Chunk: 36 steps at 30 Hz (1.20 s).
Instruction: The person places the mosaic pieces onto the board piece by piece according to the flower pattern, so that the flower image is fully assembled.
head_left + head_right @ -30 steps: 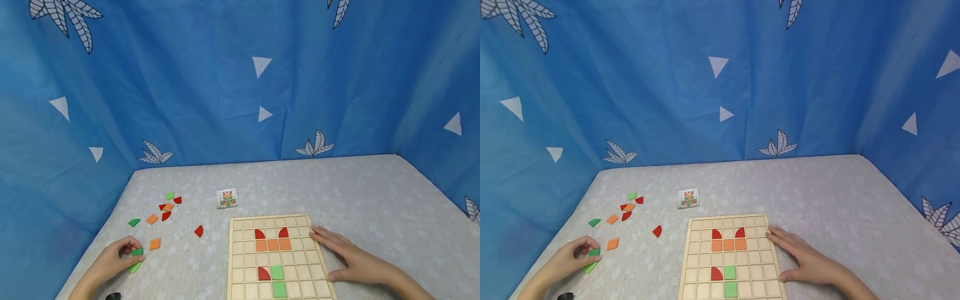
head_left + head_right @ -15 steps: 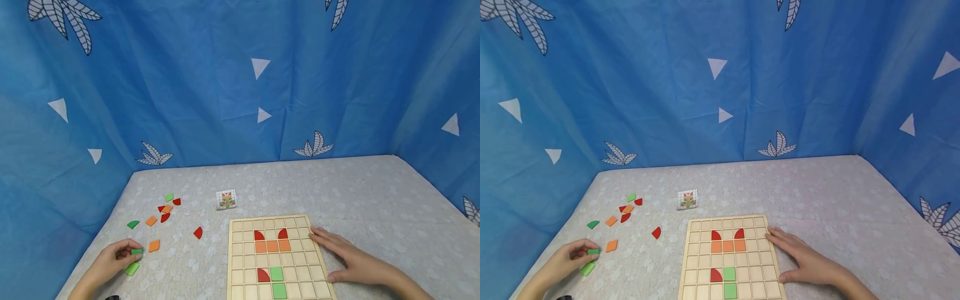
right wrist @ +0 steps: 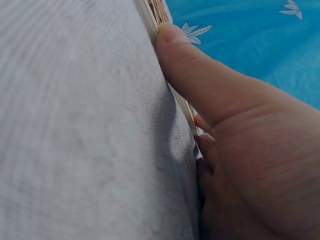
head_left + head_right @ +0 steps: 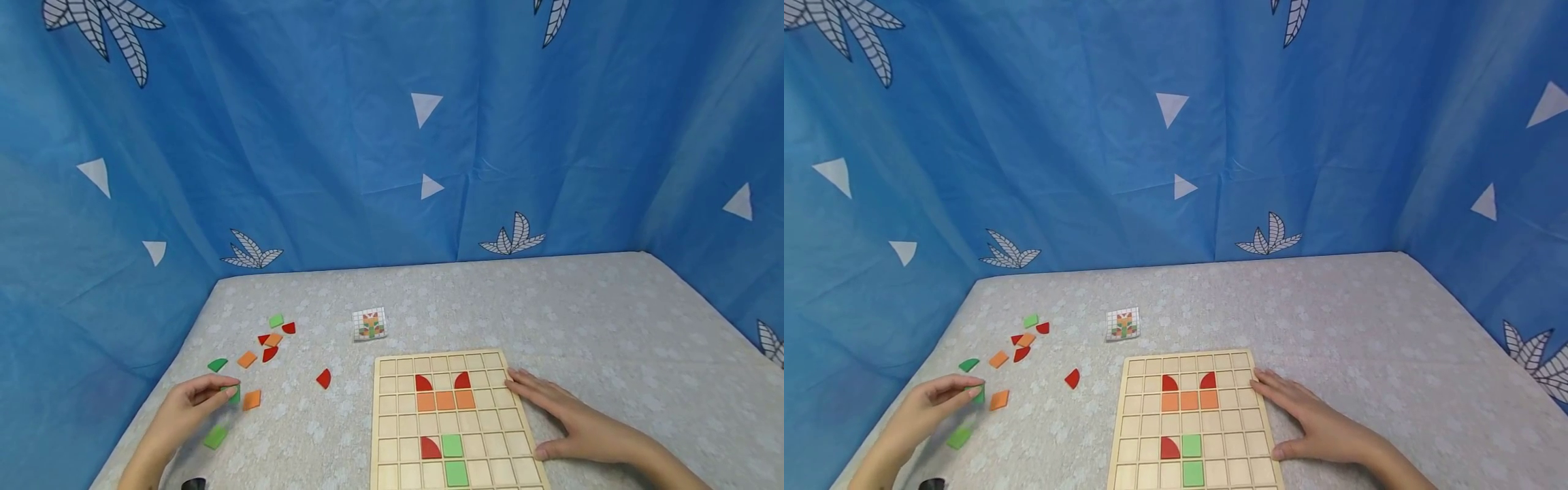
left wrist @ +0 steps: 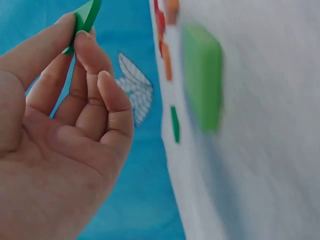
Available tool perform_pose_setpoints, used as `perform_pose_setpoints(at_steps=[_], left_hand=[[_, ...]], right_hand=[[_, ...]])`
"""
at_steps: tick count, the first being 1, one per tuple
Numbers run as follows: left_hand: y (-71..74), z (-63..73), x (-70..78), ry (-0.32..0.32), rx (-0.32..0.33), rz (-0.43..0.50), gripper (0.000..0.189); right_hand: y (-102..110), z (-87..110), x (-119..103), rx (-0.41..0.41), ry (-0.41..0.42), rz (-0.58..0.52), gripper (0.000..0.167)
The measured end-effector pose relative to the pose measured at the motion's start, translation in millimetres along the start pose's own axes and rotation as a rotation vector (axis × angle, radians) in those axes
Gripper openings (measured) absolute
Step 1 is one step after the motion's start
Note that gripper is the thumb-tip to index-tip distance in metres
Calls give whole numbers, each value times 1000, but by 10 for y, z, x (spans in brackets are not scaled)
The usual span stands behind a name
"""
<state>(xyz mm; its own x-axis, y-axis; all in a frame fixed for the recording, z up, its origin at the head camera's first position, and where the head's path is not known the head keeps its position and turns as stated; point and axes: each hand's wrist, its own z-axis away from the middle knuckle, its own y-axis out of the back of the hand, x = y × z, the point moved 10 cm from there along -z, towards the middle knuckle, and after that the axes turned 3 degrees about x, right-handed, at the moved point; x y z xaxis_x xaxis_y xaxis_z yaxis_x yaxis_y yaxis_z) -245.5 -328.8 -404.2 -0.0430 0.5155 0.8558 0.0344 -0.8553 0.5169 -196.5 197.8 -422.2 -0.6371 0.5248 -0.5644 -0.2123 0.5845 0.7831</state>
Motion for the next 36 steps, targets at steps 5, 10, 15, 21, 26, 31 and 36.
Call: perform_pose_setpoints(at_steps=[5,10,15,21,26,31,36], left_hand=[[-81,-2,209,6,21,40,39],[-225,30,479,-36,-5,103,37],[-493,62,767,-74,-81,168,32],[-993,87,1096,-129,-254,215,30],[-1435,131,1333,-208,-367,250,26],[-1775,142,1437,-224,-445,292,21],[-1982,145,1478,-237,-473,318,18]], right_hand=[[-5,2,7,-7,-7,-12,87],[-17,-8,4,-8,-4,-4,87],[-3,-15,-25,3,26,-9,87],[-3,3,-16,4,14,5,86],[-8,12,1,6,9,5,87],[-16,11,1,9,20,-3,87],[-14,-1,-11,14,36,-28,88]])
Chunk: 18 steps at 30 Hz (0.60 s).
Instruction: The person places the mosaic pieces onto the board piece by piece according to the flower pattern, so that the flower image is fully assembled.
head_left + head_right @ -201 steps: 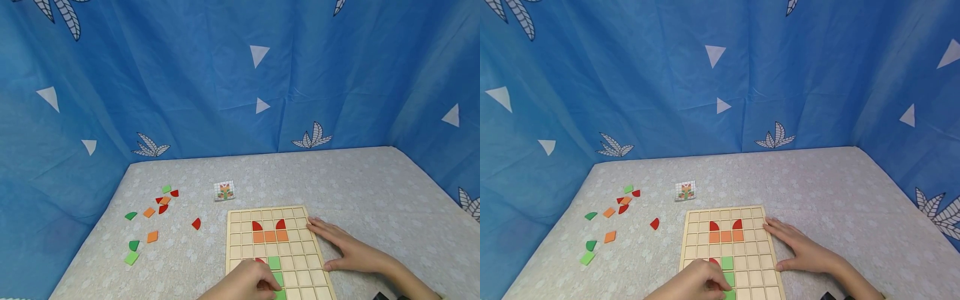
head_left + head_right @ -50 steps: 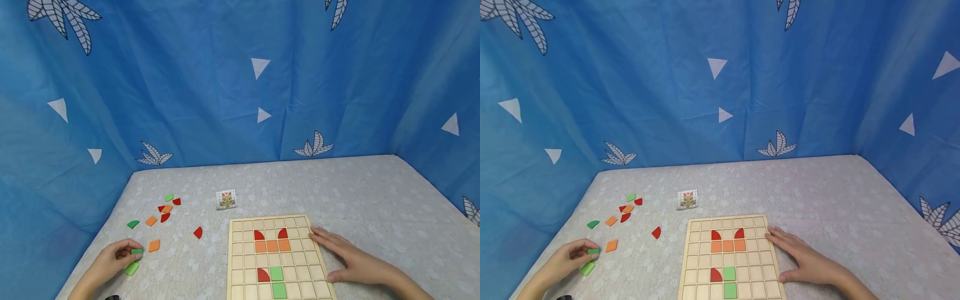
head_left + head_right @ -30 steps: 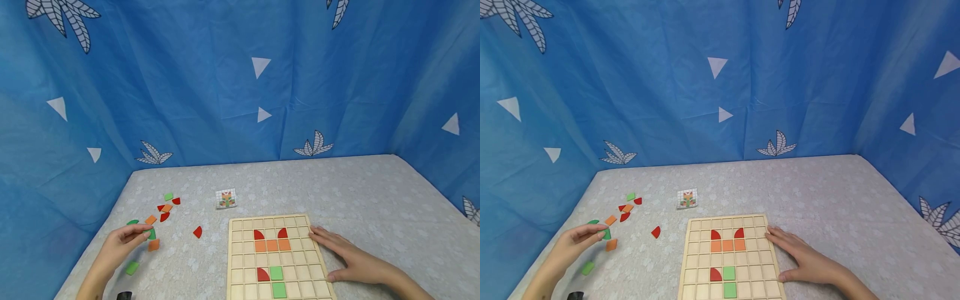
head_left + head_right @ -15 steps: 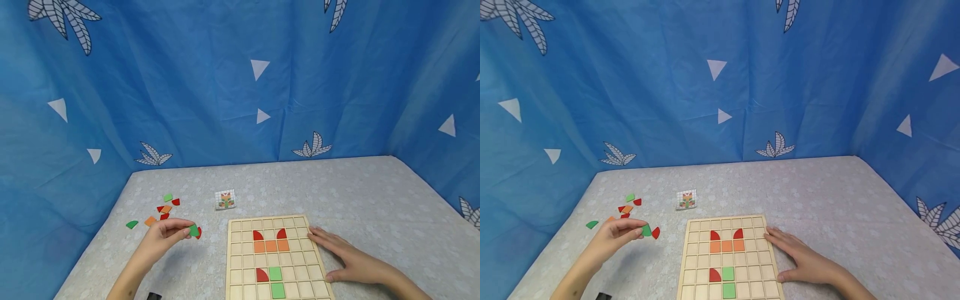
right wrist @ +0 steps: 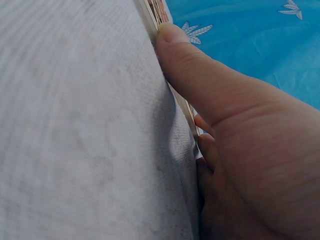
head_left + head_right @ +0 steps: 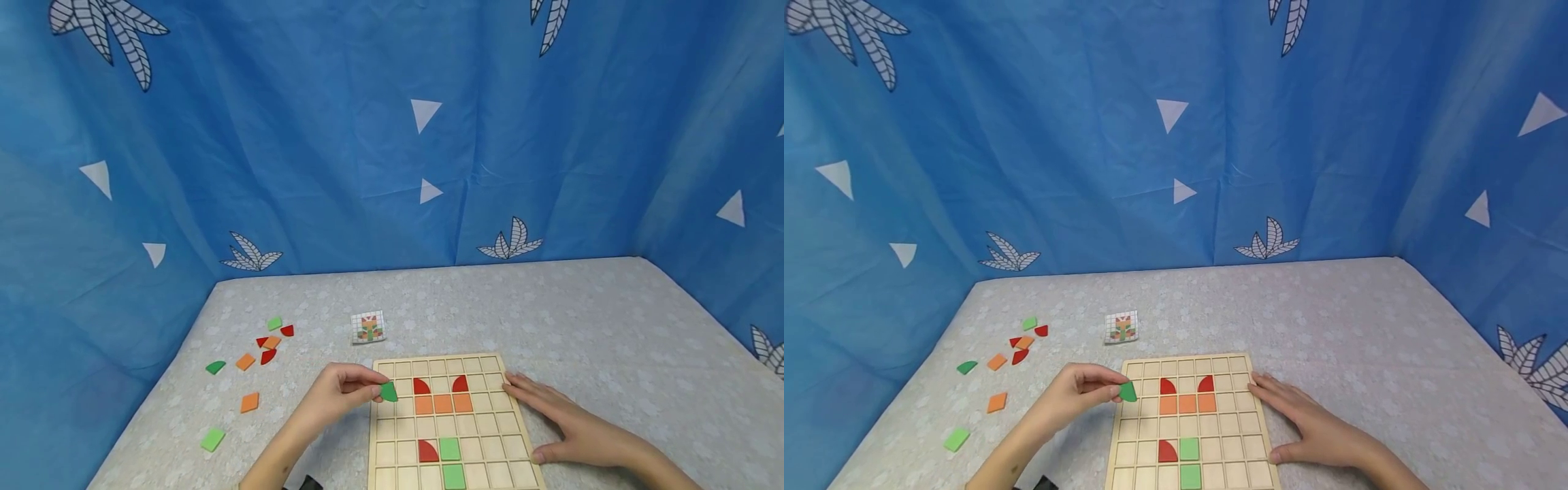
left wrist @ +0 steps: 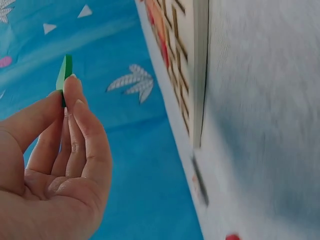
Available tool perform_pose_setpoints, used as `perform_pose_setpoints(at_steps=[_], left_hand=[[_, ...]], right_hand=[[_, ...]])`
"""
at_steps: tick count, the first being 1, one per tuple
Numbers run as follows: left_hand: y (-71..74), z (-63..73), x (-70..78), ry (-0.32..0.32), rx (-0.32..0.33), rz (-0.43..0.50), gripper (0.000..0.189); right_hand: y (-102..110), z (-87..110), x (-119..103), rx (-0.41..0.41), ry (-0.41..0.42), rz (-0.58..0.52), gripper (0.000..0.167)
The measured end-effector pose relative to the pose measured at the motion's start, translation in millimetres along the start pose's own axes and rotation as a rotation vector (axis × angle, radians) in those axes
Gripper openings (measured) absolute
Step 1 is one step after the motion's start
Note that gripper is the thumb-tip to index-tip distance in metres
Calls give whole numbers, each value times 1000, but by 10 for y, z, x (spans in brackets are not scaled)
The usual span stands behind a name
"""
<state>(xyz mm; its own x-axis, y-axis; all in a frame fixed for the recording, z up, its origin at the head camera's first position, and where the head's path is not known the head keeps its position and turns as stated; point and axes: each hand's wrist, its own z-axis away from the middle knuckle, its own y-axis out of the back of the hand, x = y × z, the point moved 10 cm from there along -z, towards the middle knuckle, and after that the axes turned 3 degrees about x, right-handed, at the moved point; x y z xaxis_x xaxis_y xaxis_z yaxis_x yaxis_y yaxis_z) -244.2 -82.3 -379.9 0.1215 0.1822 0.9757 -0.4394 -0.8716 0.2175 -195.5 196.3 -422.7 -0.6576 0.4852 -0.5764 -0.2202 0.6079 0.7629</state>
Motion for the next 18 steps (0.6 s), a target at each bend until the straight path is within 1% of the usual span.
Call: perform_pose_setpoints(at_steps=[3,5,9,13,18], left_hand=[[-112,-43,-39,-7,-9,-33,16],[-187,-60,-76,0,-9,-76,13],[-324,-83,-121,-4,-25,-133,11],[-396,-109,-139,-11,-27,-190,11],[-453,-145,-151,-17,-17,-228,7]], right_hand=[[-4,-5,-1,-2,0,-27,87],[-7,-4,-5,-5,-3,-37,87],[-4,2,4,-14,-25,-16,87],[8,8,12,-17,-35,18,87],[4,-3,9,-17,-31,-1,87]])
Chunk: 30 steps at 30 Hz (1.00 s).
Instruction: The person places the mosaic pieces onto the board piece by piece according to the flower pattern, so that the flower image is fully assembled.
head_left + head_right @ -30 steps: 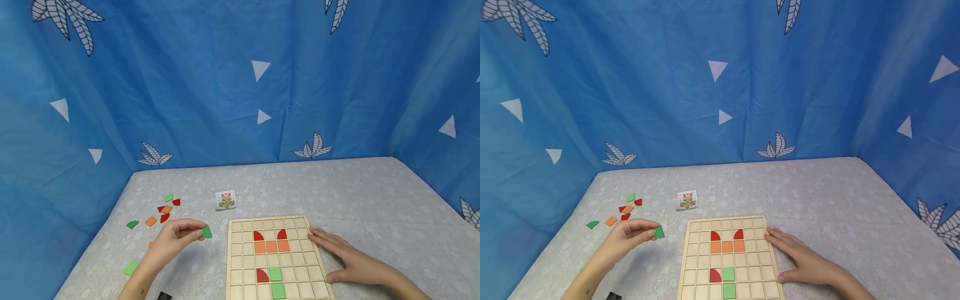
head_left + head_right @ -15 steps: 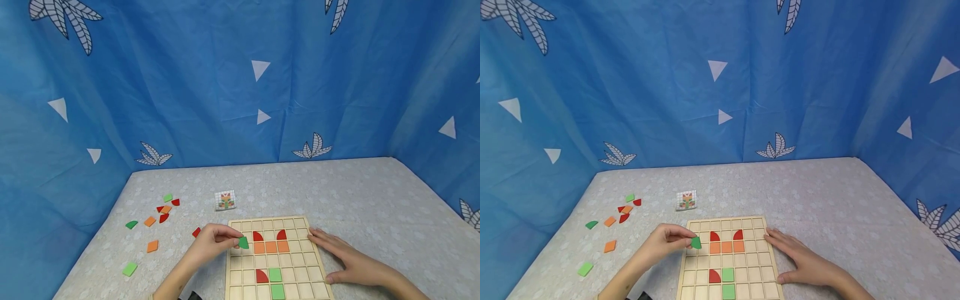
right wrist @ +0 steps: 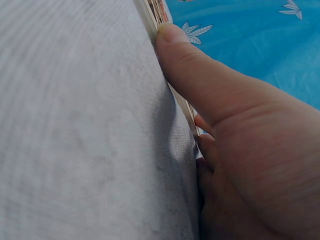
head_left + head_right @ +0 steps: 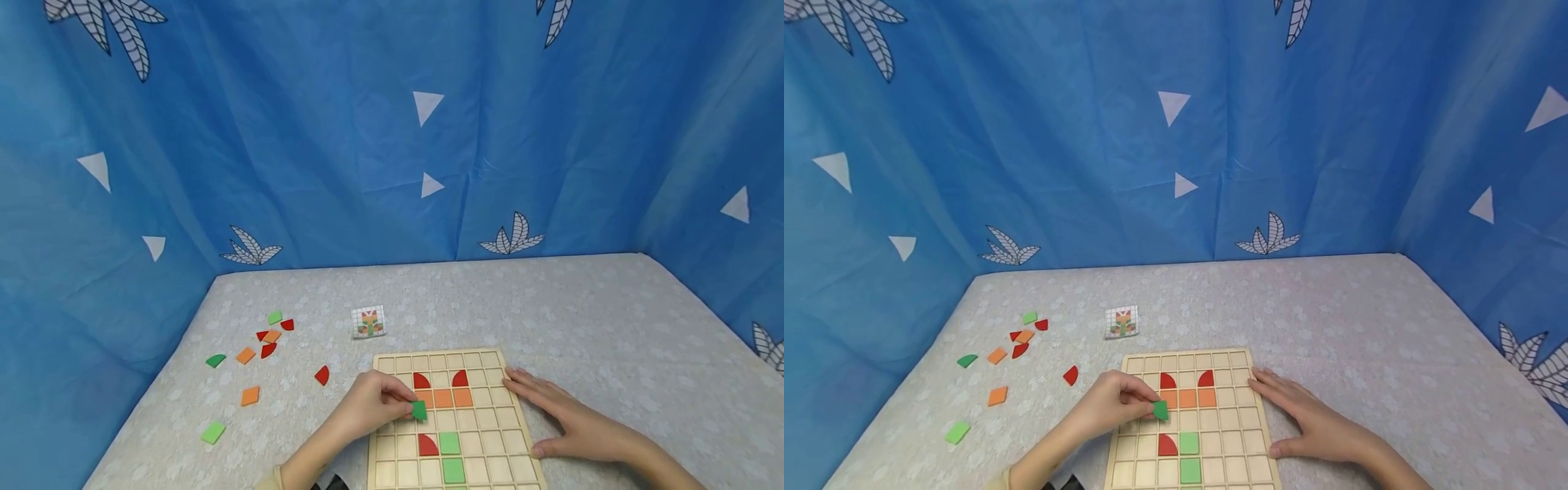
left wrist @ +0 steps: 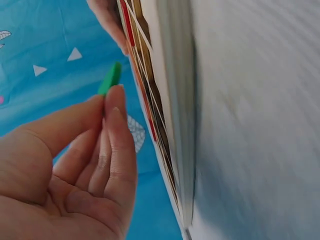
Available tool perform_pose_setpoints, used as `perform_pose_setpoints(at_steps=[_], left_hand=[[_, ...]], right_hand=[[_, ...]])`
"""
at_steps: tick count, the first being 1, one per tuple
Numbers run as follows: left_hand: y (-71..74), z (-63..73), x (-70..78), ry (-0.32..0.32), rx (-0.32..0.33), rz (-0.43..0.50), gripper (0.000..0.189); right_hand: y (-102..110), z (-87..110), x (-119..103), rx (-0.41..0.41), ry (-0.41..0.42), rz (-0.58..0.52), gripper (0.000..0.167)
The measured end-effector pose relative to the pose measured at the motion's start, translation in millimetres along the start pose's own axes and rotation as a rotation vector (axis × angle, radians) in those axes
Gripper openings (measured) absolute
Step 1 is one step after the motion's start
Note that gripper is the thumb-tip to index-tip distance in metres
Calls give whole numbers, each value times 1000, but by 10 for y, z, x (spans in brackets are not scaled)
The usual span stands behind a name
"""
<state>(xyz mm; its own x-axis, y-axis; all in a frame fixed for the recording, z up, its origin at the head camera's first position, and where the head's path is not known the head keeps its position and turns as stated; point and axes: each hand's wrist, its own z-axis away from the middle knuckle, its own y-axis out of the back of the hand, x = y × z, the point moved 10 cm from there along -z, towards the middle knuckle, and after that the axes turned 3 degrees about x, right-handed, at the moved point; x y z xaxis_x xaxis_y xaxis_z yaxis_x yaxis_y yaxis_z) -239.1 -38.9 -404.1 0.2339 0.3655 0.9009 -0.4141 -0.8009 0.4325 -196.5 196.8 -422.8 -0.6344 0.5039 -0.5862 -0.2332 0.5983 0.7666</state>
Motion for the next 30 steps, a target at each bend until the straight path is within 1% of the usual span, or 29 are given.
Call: perform_pose_setpoints(at_steps=[7,12,17,26,30], left_hand=[[-94,-35,-9,-3,-9,-15,7],[-130,-38,-20,6,-13,-3,8],[-171,-41,-5,12,-16,8,8],[-193,-52,-3,-30,9,-100,9],[-180,-40,-1,-50,26,-117,10]], right_hand=[[1,-17,-5,4,6,5,87],[11,-18,-9,7,7,-9,87],[15,-7,1,5,-13,7,87],[24,-12,-1,9,-6,14,87],[20,-19,-1,-2,-6,16,87]])
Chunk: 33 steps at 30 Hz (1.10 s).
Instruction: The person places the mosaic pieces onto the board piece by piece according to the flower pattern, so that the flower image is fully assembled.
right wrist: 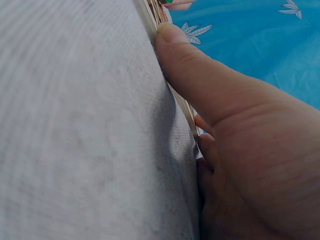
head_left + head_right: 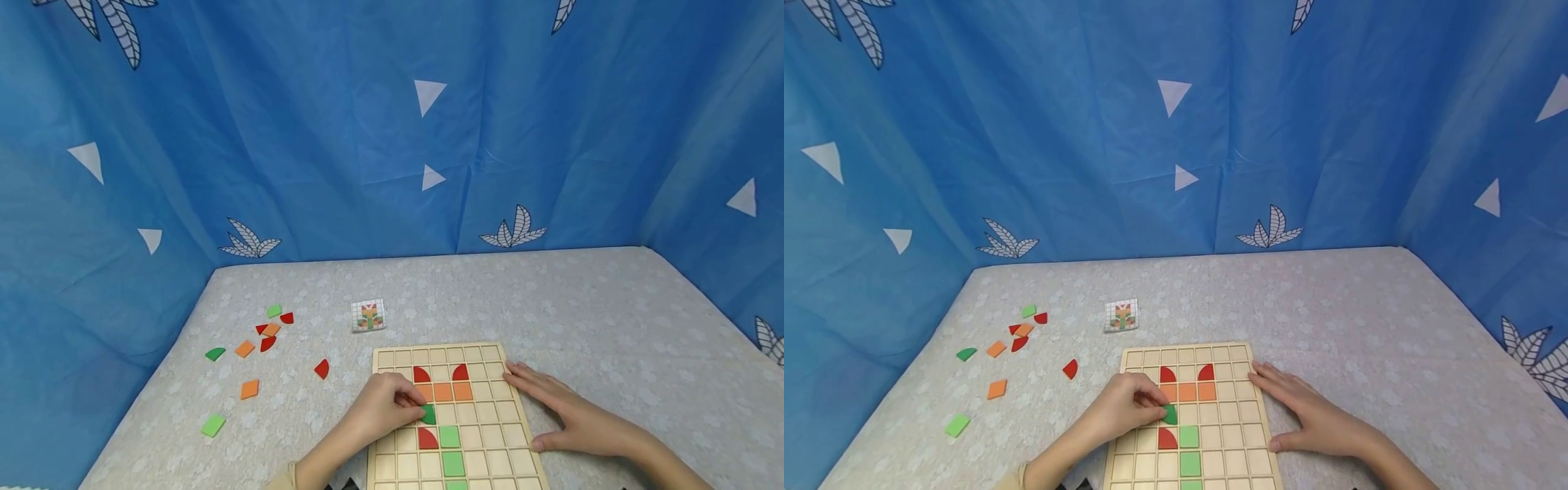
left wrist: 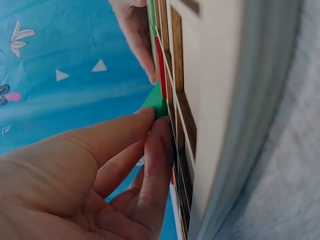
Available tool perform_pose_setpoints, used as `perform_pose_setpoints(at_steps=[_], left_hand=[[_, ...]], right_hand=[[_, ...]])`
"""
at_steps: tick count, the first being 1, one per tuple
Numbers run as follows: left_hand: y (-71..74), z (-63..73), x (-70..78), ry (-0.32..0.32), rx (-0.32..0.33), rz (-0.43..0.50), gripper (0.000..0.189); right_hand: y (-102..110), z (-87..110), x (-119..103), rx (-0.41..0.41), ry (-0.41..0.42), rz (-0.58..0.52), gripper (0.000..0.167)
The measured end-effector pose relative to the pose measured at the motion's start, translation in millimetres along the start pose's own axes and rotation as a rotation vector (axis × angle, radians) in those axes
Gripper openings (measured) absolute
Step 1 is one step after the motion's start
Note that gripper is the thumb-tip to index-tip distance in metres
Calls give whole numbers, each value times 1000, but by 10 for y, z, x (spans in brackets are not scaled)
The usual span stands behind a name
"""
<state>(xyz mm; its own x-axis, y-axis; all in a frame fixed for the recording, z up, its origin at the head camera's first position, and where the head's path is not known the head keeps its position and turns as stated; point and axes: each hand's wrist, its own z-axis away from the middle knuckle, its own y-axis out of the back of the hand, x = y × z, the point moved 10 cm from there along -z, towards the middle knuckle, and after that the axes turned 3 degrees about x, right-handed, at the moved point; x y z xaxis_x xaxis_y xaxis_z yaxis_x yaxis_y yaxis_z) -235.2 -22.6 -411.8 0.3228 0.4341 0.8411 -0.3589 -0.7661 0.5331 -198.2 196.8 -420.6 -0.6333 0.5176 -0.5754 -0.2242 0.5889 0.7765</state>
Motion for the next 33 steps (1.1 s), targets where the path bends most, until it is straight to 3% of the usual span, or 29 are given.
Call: perform_pose_setpoints(at_steps=[20,33], left_hand=[[26,11,23,3,19,48,12],[178,13,60,18,51,25,7]], right_hand=[[2,-4,0,6,-18,5,89],[-10,-1,9,0,-12,-29,88]])
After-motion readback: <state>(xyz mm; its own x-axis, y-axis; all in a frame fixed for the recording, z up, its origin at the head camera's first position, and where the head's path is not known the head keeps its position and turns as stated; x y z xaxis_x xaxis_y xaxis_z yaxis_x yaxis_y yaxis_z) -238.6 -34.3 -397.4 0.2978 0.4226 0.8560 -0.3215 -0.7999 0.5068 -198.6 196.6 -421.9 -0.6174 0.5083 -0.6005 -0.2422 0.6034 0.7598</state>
